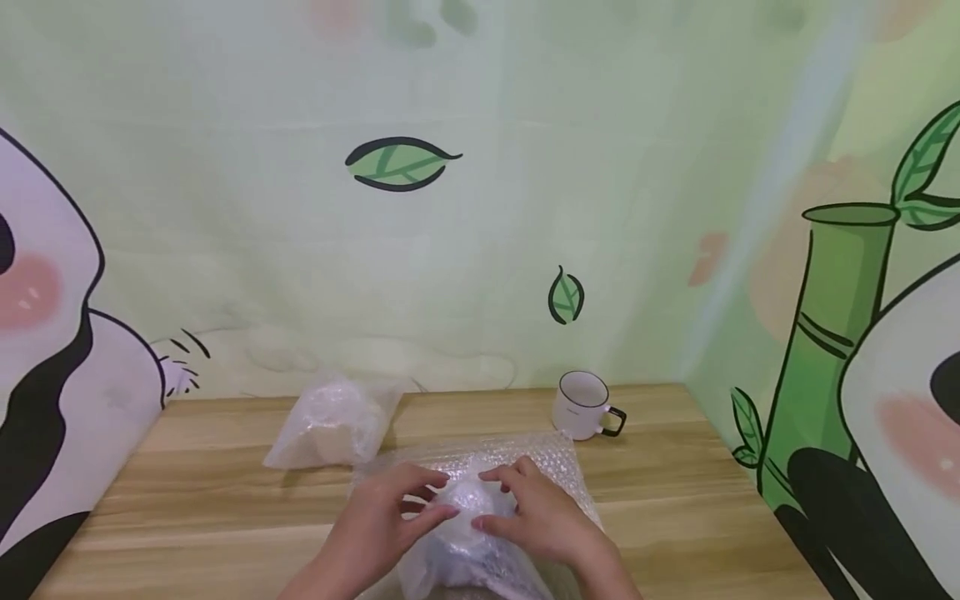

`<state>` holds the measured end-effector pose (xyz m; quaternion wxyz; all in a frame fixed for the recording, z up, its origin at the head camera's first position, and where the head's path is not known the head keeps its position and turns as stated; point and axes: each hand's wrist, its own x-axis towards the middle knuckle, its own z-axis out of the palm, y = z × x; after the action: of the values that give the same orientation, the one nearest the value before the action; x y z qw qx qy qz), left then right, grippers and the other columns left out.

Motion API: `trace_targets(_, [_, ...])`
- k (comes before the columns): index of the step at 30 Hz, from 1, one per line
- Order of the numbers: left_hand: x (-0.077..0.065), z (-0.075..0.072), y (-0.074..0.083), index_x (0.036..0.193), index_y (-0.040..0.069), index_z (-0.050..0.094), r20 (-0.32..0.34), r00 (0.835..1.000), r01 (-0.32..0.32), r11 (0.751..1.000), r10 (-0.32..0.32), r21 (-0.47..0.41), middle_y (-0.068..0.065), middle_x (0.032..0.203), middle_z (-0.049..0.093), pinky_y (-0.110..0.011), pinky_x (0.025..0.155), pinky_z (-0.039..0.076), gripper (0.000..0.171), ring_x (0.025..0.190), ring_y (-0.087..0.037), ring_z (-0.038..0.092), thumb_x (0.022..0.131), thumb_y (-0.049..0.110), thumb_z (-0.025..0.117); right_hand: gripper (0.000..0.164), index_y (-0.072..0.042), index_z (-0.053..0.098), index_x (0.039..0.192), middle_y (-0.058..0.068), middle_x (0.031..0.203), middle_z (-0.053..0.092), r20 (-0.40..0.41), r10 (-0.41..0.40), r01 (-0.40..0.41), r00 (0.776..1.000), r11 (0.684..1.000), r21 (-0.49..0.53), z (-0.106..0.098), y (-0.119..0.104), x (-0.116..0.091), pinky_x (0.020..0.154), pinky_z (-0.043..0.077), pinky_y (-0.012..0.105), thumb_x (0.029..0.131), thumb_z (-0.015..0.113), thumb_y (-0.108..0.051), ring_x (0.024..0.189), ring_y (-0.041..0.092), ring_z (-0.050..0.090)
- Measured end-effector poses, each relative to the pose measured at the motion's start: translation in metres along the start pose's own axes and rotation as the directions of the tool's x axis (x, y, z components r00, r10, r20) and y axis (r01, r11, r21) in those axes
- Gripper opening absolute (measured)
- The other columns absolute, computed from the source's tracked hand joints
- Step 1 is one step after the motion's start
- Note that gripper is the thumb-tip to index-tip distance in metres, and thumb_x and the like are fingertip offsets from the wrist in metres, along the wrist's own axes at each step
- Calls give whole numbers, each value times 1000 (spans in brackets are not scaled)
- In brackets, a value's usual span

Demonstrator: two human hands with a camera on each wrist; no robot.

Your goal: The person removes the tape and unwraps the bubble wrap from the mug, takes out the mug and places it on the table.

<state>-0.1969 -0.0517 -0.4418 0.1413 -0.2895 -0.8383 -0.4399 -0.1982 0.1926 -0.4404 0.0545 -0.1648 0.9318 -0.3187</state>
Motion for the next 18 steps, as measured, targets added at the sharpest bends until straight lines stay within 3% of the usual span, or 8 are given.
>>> trace_targets(4, [-8, -13, -6, 109, 12, 76, 6, 1000, 25, 998, -25, 62, 2, 102, 75, -25, 72, 62, 28, 87, -9, 74, 84, 18, 87, 59, -23, 63, 138, 0, 114, 56, 14, 14, -14, 1000, 1000, -2, 0, 1, -2, 77, 49, 34, 90, 74, -55, 100, 18, 61])
trace_targets(8, [-9, -24, -12, 107, 14, 74, 28, 988, 146, 982, -151, 117, 4, 99, 72, -21, 68, 59, 28, 83, -6, 70, 83, 23, 87, 60, -22, 62, 139, 1, 115, 56, 11, 10, -10, 1000, 1000, 0, -5, 1, 0, 78, 50, 36, 91, 74, -55, 101, 19, 62])
trace_targets(12, [-13, -33, -16, 99, 19, 69, 66, 950, 294, 944, -306, 151, 9, 90, 68, -20, 65, 55, 24, 75, 0, 64, 85, 30, 86, 61, -21, 62, 141, 2, 114, 55, 18, 5, -5, 1000, 1000, 4, -7, 2, 0, 76, 49, 34, 91, 73, -55, 96, 16, 61])
trace_targets(18, [-27, -48, -21, 77, 26, 62, 100, 893, 407, 883, -438, 233, 14, 73, 61, -20, 62, 49, 28, 67, 1, 58, 90, 44, 79, 61, -24, 61, 142, -1, 115, 55, 42, 20, -21, 999, 1000, 19, -1, 3, -1, 76, 48, 32, 91, 73, -56, 90, 10, 58])
